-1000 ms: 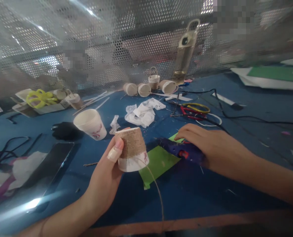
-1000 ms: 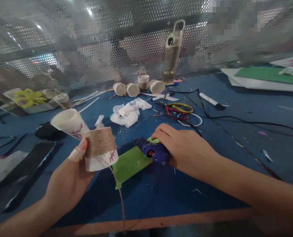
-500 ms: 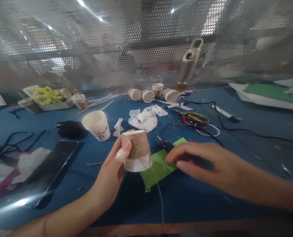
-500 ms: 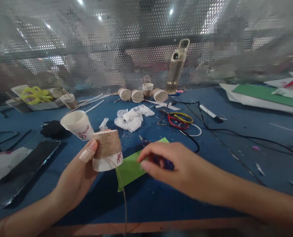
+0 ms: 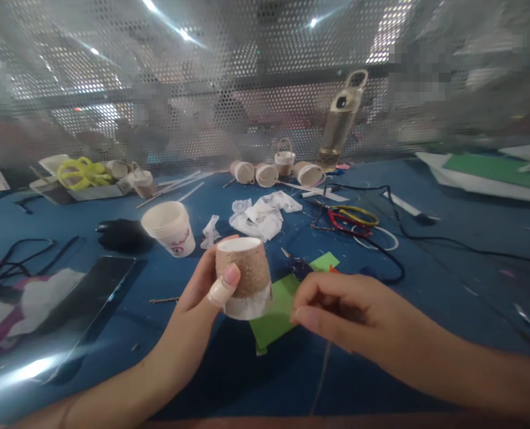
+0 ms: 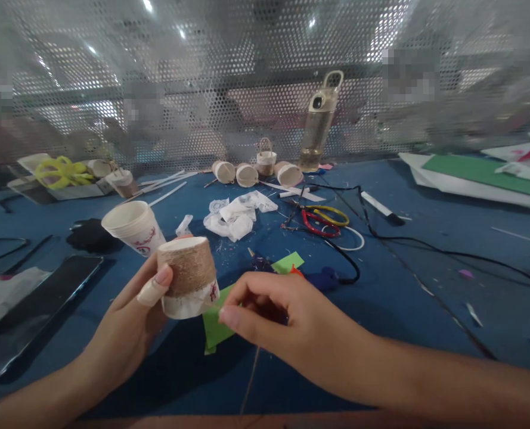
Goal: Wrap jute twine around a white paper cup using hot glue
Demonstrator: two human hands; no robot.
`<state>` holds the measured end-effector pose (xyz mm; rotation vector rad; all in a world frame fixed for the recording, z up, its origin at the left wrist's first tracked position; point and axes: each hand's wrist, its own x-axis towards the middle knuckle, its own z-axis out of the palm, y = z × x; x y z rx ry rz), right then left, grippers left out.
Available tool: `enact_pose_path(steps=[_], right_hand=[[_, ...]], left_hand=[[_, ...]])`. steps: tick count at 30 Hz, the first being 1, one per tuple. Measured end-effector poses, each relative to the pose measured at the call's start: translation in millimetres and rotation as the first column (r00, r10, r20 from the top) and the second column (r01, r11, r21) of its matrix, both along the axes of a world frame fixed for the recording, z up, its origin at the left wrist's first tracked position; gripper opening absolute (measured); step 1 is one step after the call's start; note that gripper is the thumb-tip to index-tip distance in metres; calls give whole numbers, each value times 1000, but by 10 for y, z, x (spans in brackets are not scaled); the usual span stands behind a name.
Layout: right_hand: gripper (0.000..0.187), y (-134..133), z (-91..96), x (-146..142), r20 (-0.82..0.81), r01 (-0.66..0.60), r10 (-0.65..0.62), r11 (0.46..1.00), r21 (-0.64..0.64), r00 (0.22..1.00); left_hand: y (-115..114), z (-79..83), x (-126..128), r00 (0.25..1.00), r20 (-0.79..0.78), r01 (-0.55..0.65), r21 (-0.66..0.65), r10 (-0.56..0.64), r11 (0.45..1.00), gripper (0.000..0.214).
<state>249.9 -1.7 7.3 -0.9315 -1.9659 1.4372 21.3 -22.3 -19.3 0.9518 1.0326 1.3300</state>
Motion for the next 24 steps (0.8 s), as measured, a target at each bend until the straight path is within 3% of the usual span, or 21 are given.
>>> enact_pose_path(steps=[3,6,14,24], right_hand=[[26,56,-16,64,87,53,-82,953,299,993],[27,108,-62,119,96,85,-139,900,429,986],[31,111,-105,97,81,99,-148,898,429,986],[34,95,-109,97,94,111,-158,917,384,983]], left_hand=[[7,-12,-5,1000,-26,14,-7,-14,1000,45],[-1,-32,-19,999,-36,38,-32,-39,999,47],[-10,-22,-9,997,49,72,-153,-65,986,59],[-39,-41,1,988,88,137,-164,-124,977,58]])
